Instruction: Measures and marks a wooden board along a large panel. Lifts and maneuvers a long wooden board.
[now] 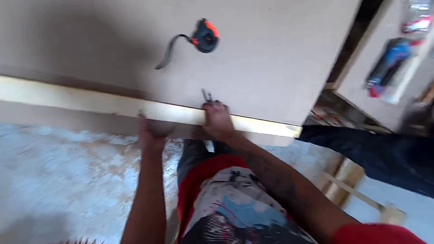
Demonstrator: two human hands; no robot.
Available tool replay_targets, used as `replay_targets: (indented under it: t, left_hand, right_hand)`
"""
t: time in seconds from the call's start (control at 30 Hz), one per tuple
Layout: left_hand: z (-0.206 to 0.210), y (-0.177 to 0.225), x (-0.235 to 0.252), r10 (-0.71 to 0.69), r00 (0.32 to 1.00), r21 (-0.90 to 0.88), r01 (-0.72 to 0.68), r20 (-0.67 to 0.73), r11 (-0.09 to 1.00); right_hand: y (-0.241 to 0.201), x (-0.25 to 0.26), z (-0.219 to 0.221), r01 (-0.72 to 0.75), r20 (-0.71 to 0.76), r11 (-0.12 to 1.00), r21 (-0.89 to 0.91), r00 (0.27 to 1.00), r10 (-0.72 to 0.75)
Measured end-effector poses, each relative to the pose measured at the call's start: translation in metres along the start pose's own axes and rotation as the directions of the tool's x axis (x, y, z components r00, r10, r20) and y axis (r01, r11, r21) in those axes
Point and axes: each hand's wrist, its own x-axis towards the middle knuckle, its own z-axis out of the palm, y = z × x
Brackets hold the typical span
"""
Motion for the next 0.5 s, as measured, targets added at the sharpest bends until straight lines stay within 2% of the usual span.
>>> replay_targets:
  t: [0.1,0.37,0.5]
  left_hand:
    - [0.0002,-0.0011,0.0028,0.065,0.994,-0.038,-0.061,0.087,0.997]
    - [0.0021,-0.0008,-0.0014,0.039,0.979,-0.040,-0.032,0.198,0.999]
    - [-0.0007,-0.0021,0.0005,0.046,0.978,0.049,-0.057,0.202,0.997]
  right_hand:
    - [0.0031,0.0037,-0.0004,0.042,0.005,0.999,-0.017,0.999,-0.041]
    - [0.0018,0.0031,-0.0029,0.034,0.063,0.997,-0.075,0.998,-0.030]
    - [0.0020,0.0006,-0.0007,0.036,0.046,0.997,-0.061,0.998,-0.034]
